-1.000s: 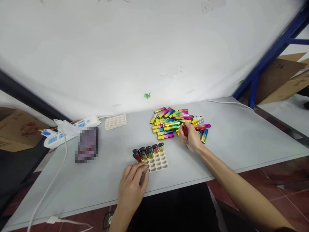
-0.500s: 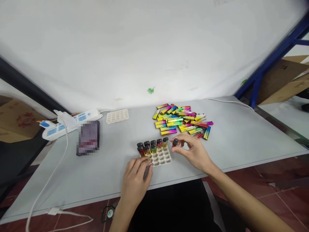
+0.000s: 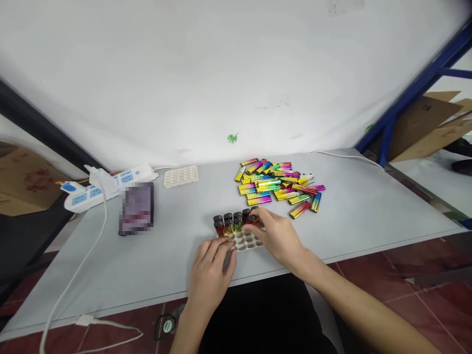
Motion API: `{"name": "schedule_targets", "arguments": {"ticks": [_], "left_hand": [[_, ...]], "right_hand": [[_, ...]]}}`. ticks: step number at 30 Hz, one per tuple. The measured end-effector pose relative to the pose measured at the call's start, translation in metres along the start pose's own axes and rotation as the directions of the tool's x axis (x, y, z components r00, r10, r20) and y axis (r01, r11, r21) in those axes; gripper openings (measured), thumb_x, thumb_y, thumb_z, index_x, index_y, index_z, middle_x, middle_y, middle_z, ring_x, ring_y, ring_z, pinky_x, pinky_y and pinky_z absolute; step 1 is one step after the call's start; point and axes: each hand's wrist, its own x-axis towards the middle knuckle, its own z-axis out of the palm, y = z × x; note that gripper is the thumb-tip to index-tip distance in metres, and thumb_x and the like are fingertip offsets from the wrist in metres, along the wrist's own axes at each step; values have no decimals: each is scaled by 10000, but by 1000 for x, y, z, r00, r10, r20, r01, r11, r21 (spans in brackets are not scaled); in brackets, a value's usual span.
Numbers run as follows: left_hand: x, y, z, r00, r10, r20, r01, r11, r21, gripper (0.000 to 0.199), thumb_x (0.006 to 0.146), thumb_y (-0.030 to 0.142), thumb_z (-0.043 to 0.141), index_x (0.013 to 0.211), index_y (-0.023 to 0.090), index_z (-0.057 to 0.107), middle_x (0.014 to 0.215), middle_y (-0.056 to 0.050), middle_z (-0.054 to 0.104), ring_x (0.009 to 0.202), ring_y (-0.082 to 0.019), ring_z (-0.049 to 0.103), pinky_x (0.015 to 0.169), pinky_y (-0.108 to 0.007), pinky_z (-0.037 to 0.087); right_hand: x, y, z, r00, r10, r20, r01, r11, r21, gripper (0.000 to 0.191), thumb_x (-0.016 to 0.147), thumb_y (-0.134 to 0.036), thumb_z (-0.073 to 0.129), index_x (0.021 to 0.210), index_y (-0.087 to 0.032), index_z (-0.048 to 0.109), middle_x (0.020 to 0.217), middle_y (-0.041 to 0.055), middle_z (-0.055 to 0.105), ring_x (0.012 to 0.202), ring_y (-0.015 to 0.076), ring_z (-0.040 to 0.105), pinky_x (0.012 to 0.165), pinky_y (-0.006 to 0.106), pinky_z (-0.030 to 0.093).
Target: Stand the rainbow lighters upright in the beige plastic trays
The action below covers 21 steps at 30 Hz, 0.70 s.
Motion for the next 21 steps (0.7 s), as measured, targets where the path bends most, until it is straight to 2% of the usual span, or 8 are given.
{"name": "schedule_targets", "arguments": {"ticks": [4, 8, 12, 15, 18, 21], "left_hand": [[0, 1, -1, 1000, -9, 6, 9, 1000, -1, 147, 933, 181, 580, 1073, 196, 625, 1075, -55, 704, 989, -222, 603, 862, -396, 517], [1, 1, 0, 1000, -1, 8, 1, 1000, 0, 143, 931, 184, 584, 1067, 200, 623, 1072, -56, 703, 981, -229, 606, 857, -399, 516], [1, 0, 0, 1000, -3, 9, 3, 1000, -1, 146, 933, 181, 583, 1071, 205, 621, 1072, -54, 703, 992, -229, 610, 872, -398, 509], [0, 0, -1, 1000, -1, 7, 1, 1000, -4, 157, 932, 175, 585, 1083, 202, 618, 1080, -50, 704, 994, -223, 608, 877, -394, 504], [0, 0, -1, 1000, -1, 9, 1, 1000, -5, 162, 930, 172, 591, 1087, 200, 619, 1090, -48, 705, 1003, -220, 605, 886, -392, 500], [-1, -1, 0, 1000, 2, 3, -2, 1000, -3, 162, 926, 174, 598, 1085, 198, 623, 1090, -49, 705, 1007, -218, 606, 893, -390, 499]], "right_hand": [[3, -14, -7, 996, 14, 84, 14, 947, -322, 235, 930, -411, 625, 1020, -194, 637, 886, 78, 756, 583, 205, 665, 500, 283, 281], [4, -19, -10, 986, 65, 153, 13, 888, -459, 230, 926, -406, 636, 988, -186, 652, 845, 69, 754, 586, 206, 676, 490, 287, 228], [2, -17, -10, 982, 94, 163, -8, 886, -463, 262, 935, -435, 613, 986, -185, 677, 799, 69, 754, 599, 221, 688, 490, 289, 245], [-4, -15, -14, 988, 82, 132, -27, 926, -377, 296, 941, -467, 593, 1003, -195, 690, 802, 54, 765, 610, 209, 697, 501, 279, 294], [-12, -5, -25, 994, 78, 78, -52, 955, -293, 323, 954, -494, 558, 973, -205, 702, 783, 31, 765, 607, 184, 695, 517, 269, 339], [-16, 16, -43, 991, 134, 22, -119, 936, -331, 315, 966, -478, 533, 956, -213, 705, 751, 21, 754, 598, 179, 679, 541, 274, 364]]}}
